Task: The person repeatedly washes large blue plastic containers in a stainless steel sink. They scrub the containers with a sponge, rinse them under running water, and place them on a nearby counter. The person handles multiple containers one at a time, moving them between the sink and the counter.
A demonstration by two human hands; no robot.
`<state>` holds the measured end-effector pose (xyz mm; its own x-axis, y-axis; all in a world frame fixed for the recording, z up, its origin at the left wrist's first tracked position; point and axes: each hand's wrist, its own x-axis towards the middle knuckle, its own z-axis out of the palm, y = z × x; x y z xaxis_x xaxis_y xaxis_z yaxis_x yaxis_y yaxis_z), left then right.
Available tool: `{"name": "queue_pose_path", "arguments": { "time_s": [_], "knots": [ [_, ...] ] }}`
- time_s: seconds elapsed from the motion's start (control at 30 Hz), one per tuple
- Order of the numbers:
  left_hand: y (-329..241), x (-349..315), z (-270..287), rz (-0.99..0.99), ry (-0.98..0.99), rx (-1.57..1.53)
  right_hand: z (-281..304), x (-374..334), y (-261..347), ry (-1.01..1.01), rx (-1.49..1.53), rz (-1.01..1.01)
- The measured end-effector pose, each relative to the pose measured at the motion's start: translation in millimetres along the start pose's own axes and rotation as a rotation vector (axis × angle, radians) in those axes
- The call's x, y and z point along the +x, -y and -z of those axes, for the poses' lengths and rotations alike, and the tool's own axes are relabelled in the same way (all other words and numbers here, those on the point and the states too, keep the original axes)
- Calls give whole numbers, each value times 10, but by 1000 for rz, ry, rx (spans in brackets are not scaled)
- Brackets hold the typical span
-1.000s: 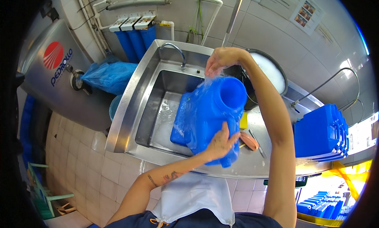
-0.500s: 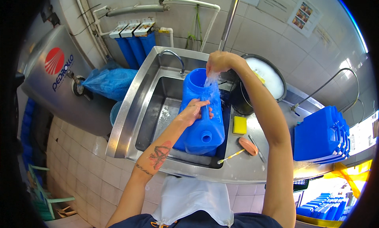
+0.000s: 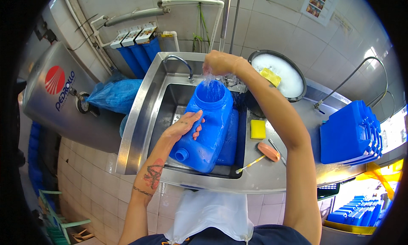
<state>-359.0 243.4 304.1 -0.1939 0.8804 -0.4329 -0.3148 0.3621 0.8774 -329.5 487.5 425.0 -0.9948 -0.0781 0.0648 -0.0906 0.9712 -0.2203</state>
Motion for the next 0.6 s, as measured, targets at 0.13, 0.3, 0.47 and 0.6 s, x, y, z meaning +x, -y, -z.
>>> {"name": "queue_pose_path", "arguments": {
  "time_s": [0.13, 0.3, 0.47, 0.6],
  "knots": [
    [-5, -1, -32, 3, -6, 4, 128, -22, 236, 169, 37, -110],
    [-15, 28, -118, 17, 1, 9, 121, -103, 356, 211, -159, -233],
    [-34, 71, -167, 25, 6, 32, -33, -211, 273, 221, -452, -298],
    [-1, 125, -179, 30, 22, 28, -1, -243, 333, 335, -460, -309]
  ]
}}
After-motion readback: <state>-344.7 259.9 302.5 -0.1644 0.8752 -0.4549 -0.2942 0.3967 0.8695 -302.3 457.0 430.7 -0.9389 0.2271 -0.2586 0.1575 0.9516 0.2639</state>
